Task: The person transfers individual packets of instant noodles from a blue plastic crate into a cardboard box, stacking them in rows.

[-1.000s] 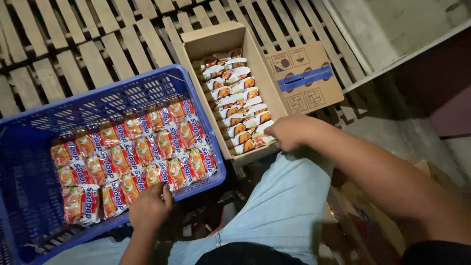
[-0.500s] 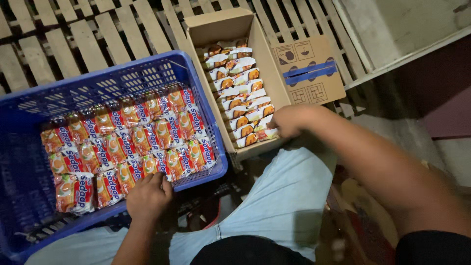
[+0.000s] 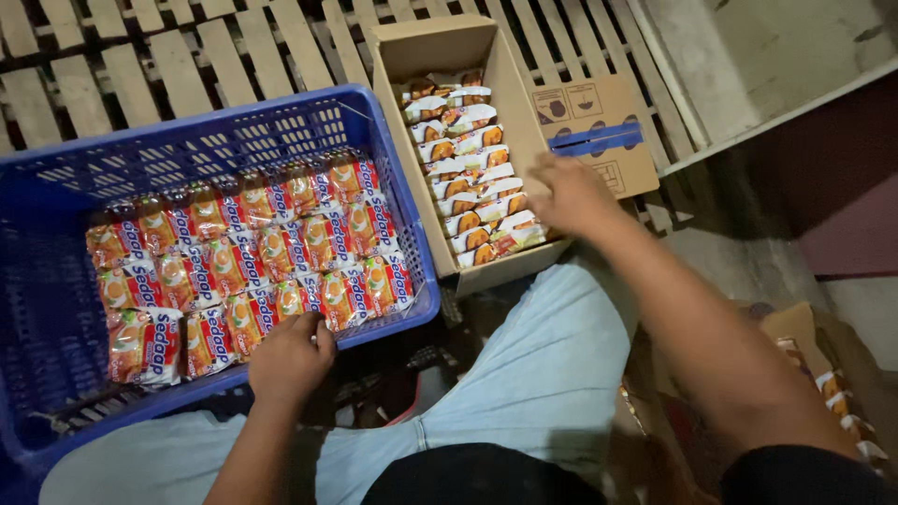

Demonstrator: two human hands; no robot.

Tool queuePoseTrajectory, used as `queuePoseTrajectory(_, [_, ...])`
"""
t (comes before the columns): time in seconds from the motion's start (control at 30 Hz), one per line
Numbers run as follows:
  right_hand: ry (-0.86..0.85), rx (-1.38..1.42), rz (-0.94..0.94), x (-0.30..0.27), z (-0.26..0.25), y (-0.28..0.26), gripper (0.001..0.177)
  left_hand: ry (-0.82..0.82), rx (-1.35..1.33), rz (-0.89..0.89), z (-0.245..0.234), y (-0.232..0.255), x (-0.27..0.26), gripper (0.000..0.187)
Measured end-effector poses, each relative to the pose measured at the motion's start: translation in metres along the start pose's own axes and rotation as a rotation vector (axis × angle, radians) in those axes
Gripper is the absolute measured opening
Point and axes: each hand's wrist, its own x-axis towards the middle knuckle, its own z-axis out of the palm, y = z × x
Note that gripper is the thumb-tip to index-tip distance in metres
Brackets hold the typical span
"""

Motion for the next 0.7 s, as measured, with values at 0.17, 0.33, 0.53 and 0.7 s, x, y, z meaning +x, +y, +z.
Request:
queuePoseTrajectory(0.17, [-0.016,0.22,0.38,-0.024,0.033,0.0,0.117,-0.213,-0.488,-0.177,-0.035,-0.022,0.014,0.034])
queuePoseTrajectory(0.33, [-0.209,0.456,0.565,-0.013,0.09,0.033,0.109,0.049,-0.434,-0.3,-0.06,-0.13,0.037,0.031])
queuePoseTrajectory(0.53, [0.003,0.538,0.492,-0.024,0.075,0.034,0.061,-0.002,-0.3,-0.389,-0.062,-0.232,0.075,0.05])
queuePoseTrajectory(0.7, [-0.081,0.378,0.421,-0.019,0.098,0.082,0.06,-0.295,-0.179,-0.212,-0.042,-0.241,0.102,0.061])
